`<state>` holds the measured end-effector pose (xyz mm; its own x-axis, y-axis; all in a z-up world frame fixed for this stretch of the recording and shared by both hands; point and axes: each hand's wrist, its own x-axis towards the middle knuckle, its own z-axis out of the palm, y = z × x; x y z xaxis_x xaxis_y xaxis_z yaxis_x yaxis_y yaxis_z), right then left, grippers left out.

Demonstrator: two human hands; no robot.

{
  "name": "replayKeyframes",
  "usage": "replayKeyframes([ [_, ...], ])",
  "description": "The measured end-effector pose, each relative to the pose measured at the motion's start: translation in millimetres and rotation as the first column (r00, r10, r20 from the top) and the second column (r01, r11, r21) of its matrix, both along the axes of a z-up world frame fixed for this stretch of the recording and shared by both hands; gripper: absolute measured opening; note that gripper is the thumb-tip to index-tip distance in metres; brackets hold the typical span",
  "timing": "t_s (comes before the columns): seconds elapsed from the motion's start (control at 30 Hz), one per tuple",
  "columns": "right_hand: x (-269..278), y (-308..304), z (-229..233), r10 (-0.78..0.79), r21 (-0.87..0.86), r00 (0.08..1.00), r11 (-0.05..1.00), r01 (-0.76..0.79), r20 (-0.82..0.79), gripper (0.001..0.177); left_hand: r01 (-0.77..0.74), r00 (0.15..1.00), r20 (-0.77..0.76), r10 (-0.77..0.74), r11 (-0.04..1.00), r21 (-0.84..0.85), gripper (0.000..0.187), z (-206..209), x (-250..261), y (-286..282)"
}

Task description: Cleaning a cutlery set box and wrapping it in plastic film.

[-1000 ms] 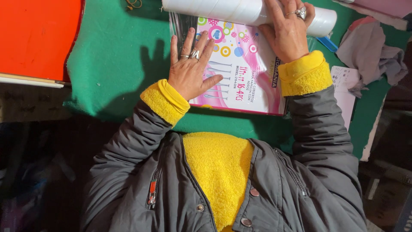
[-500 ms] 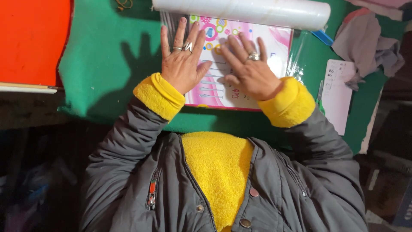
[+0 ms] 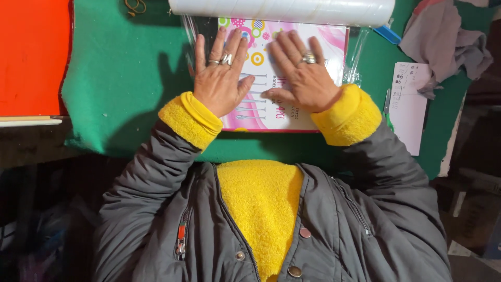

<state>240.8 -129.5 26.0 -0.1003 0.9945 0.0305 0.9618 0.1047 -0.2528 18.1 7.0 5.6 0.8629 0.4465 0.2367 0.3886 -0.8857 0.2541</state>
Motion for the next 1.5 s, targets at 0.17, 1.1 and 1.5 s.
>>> replayKeyframes([
  [0.17, 27, -28, -7, -0.103, -0.044, 0.995, 0.994, 0.103, 0.007, 0.103, -0.018, 1.000, -0.009, 0.019, 0.996, 0.083, 0.077, -9, -18, 10],
  [1.1, -51, -52, 12, 0.013, -0.084, 1.000, 0.996, -0.014, -0.015, 0.091, -0.198, 0.748, 0.455, 0.484, 0.816, -0.543, 0.062, -12, -105, -24],
  [1.5, -35, -86, 0, -0.108, -0.078, 0.993, 0.991, 0.105, -0.037, 0.094, -0.142, 0.909, 0.378, 0.173, 0.984, -0.109, 0.078, -2, -95, -36],
])
